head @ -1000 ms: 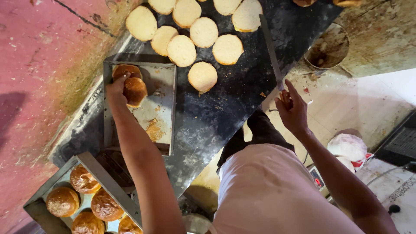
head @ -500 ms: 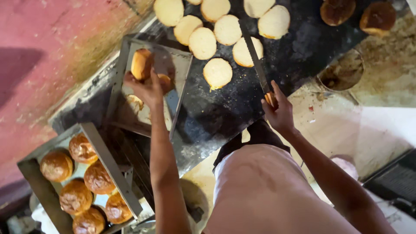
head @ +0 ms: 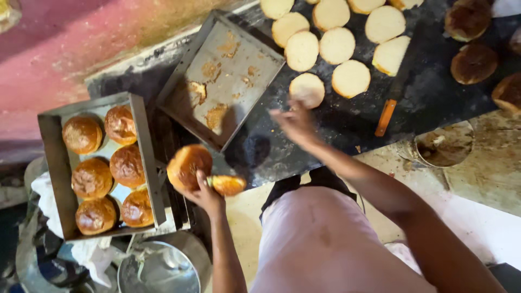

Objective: The person slices round bread buns horizontally with a long serrated knife and places the halves on the counter.

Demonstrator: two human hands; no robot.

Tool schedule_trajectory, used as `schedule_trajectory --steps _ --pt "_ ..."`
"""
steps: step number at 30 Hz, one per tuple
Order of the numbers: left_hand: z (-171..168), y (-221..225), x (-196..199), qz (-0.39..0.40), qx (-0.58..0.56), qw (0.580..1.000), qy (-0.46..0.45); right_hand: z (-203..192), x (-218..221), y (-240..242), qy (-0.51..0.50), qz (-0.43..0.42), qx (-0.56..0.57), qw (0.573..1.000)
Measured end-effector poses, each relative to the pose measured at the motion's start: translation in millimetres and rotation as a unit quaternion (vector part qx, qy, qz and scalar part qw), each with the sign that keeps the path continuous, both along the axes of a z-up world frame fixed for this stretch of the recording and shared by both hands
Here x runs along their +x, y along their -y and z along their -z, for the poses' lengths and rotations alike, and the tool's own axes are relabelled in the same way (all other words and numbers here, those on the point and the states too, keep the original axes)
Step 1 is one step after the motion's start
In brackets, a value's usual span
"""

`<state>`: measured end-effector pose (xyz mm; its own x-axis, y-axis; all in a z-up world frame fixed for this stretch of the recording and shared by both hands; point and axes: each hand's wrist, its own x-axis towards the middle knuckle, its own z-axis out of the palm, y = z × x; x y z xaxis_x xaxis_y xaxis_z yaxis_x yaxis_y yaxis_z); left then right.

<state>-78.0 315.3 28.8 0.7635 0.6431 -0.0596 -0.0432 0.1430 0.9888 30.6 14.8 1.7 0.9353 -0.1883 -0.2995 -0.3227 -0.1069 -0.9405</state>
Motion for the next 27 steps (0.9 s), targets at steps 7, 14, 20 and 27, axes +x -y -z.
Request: schedule_trajectory --steps 7,14,20,27 --pt "50.0 -8.6 -55.3 0.074 0.126 0.989 0.033 66.5 79.3 -129.6 0.074 0.195 -0.285 0.936" --pt "52.0 18.0 -50.5 0.049 0.111 0.993 0.000 -31.8 73.0 -34.0 0.291 0.313 -0.173 0.887" --pt "62.9 33.6 11.2 0.105 -0.020 0.991 -0.076 -62.0 22.5 181.9 0.302 0.372 -0.082 0.874" --pt "97.4 35.9 94.1 0.191 0.025 0.968 -0.160 -26.6 11.4 382.3 0.364 0.512 -0.041 0.777"
